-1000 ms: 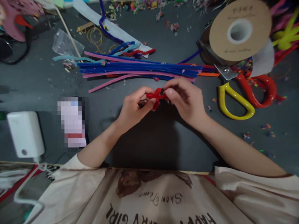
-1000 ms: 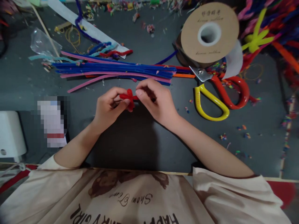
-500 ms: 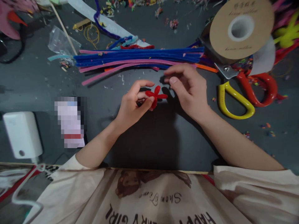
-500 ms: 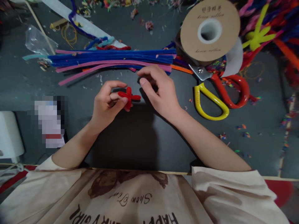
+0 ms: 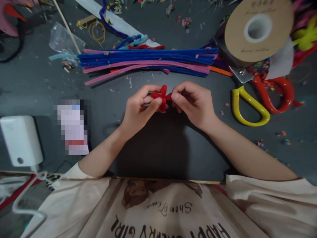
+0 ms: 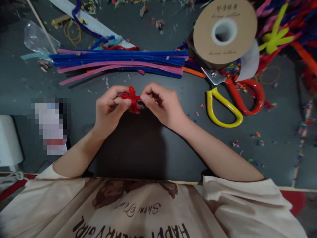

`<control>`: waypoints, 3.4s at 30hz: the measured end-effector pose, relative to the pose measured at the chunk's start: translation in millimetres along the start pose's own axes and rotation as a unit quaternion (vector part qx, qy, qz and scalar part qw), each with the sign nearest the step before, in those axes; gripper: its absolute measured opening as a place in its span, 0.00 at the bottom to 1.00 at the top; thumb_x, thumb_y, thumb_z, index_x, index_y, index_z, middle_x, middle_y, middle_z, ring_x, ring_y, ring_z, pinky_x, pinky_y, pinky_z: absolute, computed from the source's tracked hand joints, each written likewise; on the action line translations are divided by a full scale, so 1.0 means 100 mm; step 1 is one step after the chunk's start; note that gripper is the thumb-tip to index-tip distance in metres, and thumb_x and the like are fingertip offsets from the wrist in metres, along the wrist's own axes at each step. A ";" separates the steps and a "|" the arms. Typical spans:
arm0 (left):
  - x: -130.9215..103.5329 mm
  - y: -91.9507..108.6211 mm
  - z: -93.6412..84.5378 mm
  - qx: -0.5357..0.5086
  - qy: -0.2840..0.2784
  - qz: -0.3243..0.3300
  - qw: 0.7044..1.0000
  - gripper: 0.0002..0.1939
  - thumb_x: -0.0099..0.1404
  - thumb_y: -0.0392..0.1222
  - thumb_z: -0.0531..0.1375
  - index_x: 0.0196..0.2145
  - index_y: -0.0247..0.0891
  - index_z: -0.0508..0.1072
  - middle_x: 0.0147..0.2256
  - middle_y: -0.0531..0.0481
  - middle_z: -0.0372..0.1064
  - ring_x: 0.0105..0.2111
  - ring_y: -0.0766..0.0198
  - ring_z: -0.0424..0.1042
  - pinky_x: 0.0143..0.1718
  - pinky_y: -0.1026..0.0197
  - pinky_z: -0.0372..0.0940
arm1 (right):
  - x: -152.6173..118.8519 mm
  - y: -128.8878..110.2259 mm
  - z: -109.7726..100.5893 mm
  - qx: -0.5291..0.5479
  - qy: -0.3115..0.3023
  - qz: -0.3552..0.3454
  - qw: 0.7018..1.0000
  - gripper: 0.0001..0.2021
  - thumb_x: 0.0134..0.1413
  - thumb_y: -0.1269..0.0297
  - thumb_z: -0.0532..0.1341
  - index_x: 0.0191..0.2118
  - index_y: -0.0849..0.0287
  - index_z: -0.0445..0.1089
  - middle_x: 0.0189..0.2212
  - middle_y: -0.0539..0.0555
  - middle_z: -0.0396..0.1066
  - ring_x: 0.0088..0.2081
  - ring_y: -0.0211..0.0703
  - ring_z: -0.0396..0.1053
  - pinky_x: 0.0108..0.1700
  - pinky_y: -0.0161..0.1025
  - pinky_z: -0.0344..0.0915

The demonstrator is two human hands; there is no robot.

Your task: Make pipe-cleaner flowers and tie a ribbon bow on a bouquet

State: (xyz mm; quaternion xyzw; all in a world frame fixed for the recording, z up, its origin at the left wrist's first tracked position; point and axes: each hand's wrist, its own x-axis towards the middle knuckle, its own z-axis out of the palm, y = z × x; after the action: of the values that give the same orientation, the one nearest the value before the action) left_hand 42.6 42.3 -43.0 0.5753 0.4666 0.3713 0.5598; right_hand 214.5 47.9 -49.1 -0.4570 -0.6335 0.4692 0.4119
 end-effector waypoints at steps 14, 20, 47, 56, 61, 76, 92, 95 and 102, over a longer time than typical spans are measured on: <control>-0.01 0.02 0.00 0.069 0.010 0.028 0.997 0.14 0.63 0.51 0.57 0.28 0.37 0.66 0.23 0.54 0.74 0.23 0.72 0.74 0.26 0.71 0.69 | -0.05 -0.02 -0.01 -0.037 -0.104 -0.069 0.992 0.11 0.60 0.64 0.54 0.26 0.59 0.61 0.18 0.44 0.56 0.19 0.27 0.51 0.22 0.30 0.50; -0.01 0.03 0.01 0.116 -0.031 0.046 0.992 0.12 0.64 0.45 0.57 0.27 0.35 0.67 0.25 0.52 0.74 0.26 0.72 0.74 0.28 0.71 0.67 | -0.02 0.00 0.01 0.006 -0.031 -0.030 0.999 0.13 0.58 0.54 0.58 0.29 0.59 0.64 0.21 0.46 0.61 0.21 0.28 0.56 0.23 0.30 0.54; -0.02 0.01 0.04 -0.004 0.025 0.018 1.000 0.13 0.61 0.52 0.58 0.30 0.39 0.67 0.22 0.58 0.72 0.21 0.73 0.72 0.26 0.68 0.71 | 0.06 0.11 -0.02 0.121 0.045 0.028 0.991 0.14 0.55 0.50 0.59 0.32 0.57 0.64 0.21 0.45 0.64 0.17 0.27 0.60 0.17 0.29 0.54; 0.01 -0.01 0.01 0.021 0.030 0.099 0.994 0.09 0.64 0.40 0.56 0.27 0.36 0.68 0.21 0.57 0.68 0.20 0.78 0.69 0.23 0.75 0.66 | 0.02 0.01 -0.01 0.054 -0.075 0.006 0.996 0.09 0.55 0.62 0.61 0.28 0.61 0.66 0.20 0.45 0.63 0.19 0.26 0.58 0.20 0.28 0.55; 0.02 -0.02 0.01 0.046 0.027 0.119 0.991 0.08 0.64 0.39 0.56 0.26 0.36 0.67 0.21 0.58 0.66 0.20 0.78 0.68 0.22 0.75 0.64 | 0.01 0.00 -0.02 0.017 -0.108 0.010 0.994 0.09 0.55 0.68 0.59 0.25 0.61 0.64 0.18 0.45 0.61 0.19 0.25 0.53 0.21 0.28 0.50; -0.02 0.01 0.01 0.145 0.024 0.114 0.983 0.11 0.63 0.40 0.56 0.23 0.37 0.66 0.15 0.59 0.54 0.15 0.78 0.52 0.17 0.70 0.49 | 0.03 -0.02 -0.02 0.056 -0.042 0.003 0.998 0.10 0.52 0.72 0.60 0.22 0.61 0.63 0.17 0.44 0.64 0.16 0.25 0.57 0.18 0.27 0.52; -0.07 -0.08 0.06 0.330 0.088 0.284 0.896 0.08 0.62 0.37 0.57 0.25 0.37 0.65 0.15 0.60 0.59 0.15 0.79 0.56 0.19 0.71 0.51 | 0.02 -0.03 -0.03 0.040 -0.041 0.001 0.998 0.10 0.52 0.71 0.59 0.22 0.61 0.63 0.16 0.44 0.63 0.17 0.25 0.55 0.18 0.27 0.51; -0.06 -0.02 0.03 0.198 0.049 0.171 0.964 0.11 0.65 0.41 0.55 0.25 0.37 0.64 0.16 0.59 0.60 0.15 0.79 0.57 0.18 0.72 0.52 | 0.02 -0.01 -0.05 0.022 -0.073 -0.007 0.997 0.09 0.53 0.70 0.60 0.23 0.61 0.65 0.17 0.44 0.63 0.18 0.25 0.54 0.19 0.28 0.50; -0.01 -0.04 -0.01 0.117 0.053 0.110 0.986 0.14 0.66 0.45 0.53 0.24 0.38 0.63 0.17 0.58 0.56 0.17 0.76 0.54 0.20 0.67 0.52 | 0.01 -0.03 -0.05 -0.015 -0.120 -0.012 0.993 0.09 0.54 0.68 0.59 0.24 0.61 0.65 0.17 0.45 0.64 0.18 0.26 0.52 0.20 0.28 0.49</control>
State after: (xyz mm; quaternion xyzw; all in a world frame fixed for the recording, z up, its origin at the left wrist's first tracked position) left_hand 41.0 41.3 -46.5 0.6643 0.4698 0.4035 0.4186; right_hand 218.8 49.5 -45.3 -0.3959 -0.6908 0.5061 0.3316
